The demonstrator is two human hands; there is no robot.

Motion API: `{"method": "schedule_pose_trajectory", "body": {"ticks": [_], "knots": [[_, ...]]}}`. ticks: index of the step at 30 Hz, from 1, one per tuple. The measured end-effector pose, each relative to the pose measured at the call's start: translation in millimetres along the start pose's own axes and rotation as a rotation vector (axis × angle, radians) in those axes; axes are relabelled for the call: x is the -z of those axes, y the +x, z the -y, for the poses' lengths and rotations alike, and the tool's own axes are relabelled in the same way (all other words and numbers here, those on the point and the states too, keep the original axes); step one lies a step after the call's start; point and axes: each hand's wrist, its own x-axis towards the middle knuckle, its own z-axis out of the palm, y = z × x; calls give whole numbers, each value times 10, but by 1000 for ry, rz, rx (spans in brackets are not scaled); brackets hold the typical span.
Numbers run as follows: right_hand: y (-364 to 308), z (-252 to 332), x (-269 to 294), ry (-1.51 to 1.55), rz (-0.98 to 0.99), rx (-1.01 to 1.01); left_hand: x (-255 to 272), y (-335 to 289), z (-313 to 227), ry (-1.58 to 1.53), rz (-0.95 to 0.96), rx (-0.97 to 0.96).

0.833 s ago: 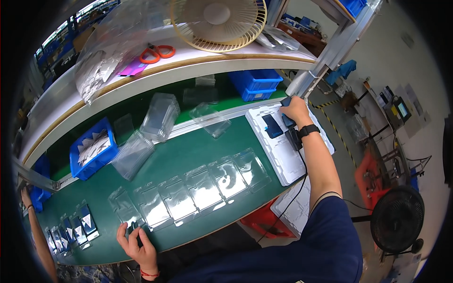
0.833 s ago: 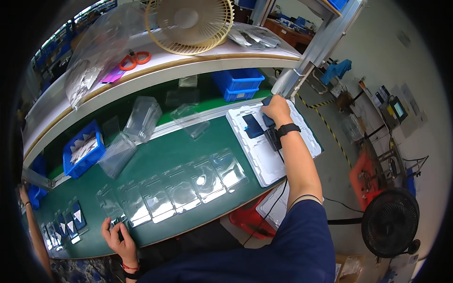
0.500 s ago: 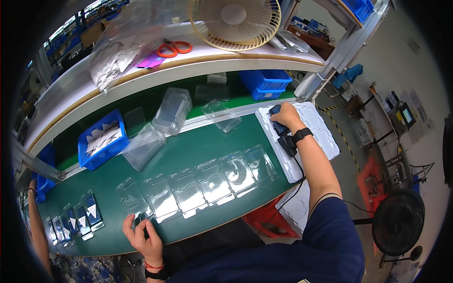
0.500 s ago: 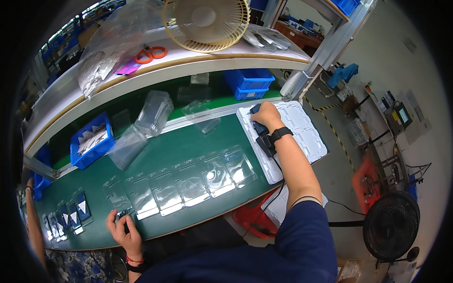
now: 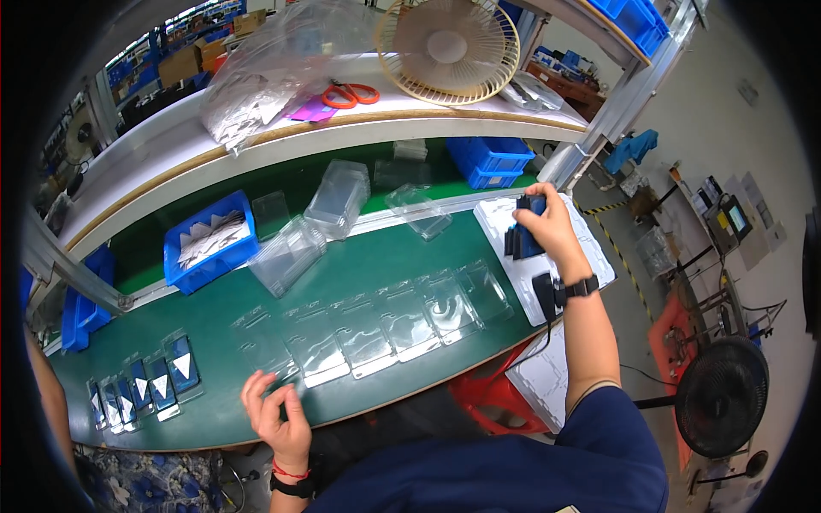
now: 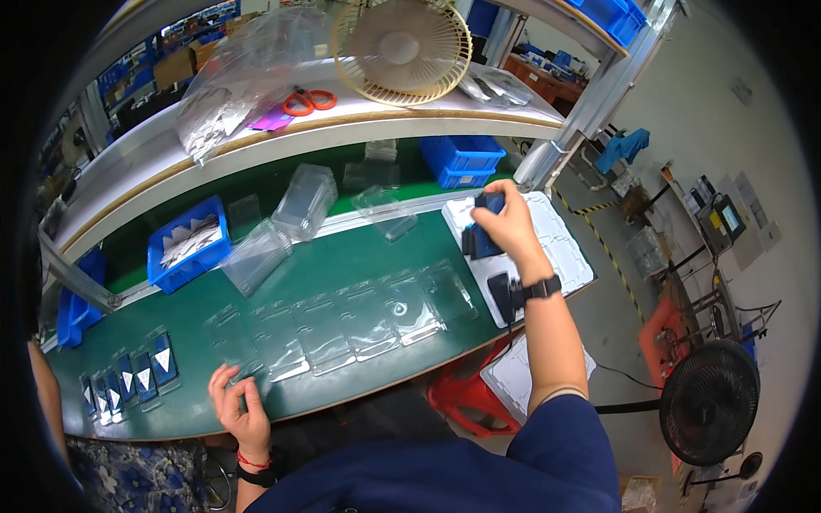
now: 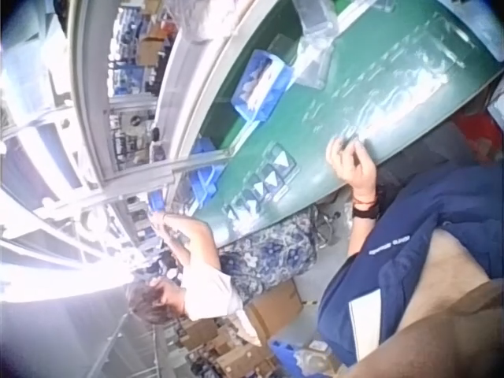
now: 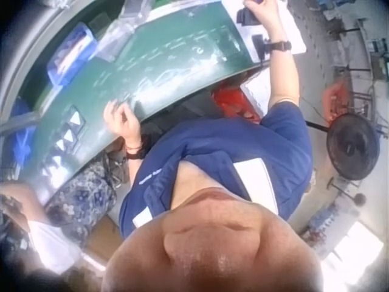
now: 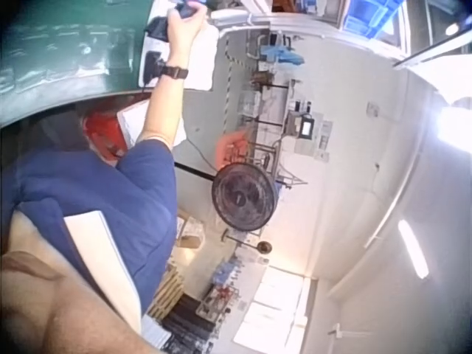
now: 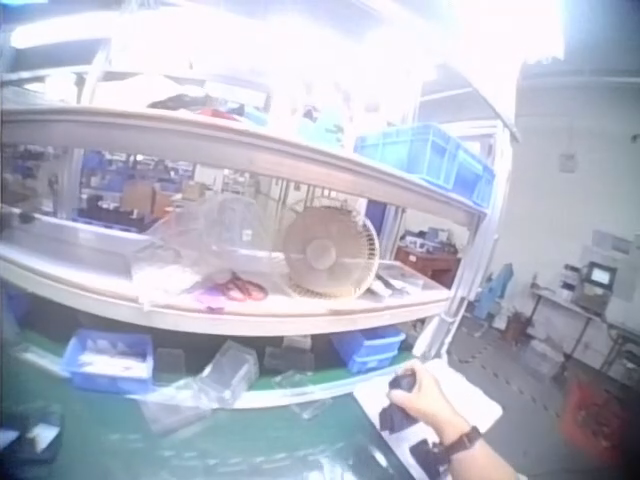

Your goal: The recorder is assembling electronic components by placing them into plastic housings at a workbench.

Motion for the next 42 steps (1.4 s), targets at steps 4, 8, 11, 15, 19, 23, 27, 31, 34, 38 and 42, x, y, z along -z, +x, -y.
{"method": "schedule_pose_trajectory", "body": {"ticks": [4, 8, 11, 15, 19, 23, 27, 31, 34, 38, 42], "knots": [[-836, 663, -712, 189, 239, 151, -154, 80, -198, -753, 385, 230], [-1489, 1037, -1518, 322, 389, 204, -454, 126, -485, -1458, 734, 698], [-1718, 1150, -1949, 352, 521, 185, -402, 69, -366, -1642, 644, 854], [-1710, 1118, -2220, 678, 843, 45, -60, -8, -217, -1663, 426, 1075], [-1667, 1036, -2414, 526, 984, -131, 162, -61, -45, -1659, 283, 1036], [-1744, 1062, -2677, 625, 988, -117, 286, -140, 135, -1661, 118, 988], [-1533, 1278, -2731, 625, 1017, -267, 411, -202, 225, -1723, -53, 907], [-1245, 1307, -2953, 264, 844, -170, 495, -230, 286, -1767, -152, 931], [-1288, 1269, -3118, -158, 738, 198, 488, -225, 278, -1736, -167, 950], [-1426, 1278, -3107, -341, 622, 429, 495, -181, 246, -1594, -151, 975], [-1492, 1433, -2817, -172, 803, 181, 476, -212, 263, -1488, -128, 1018]]}}
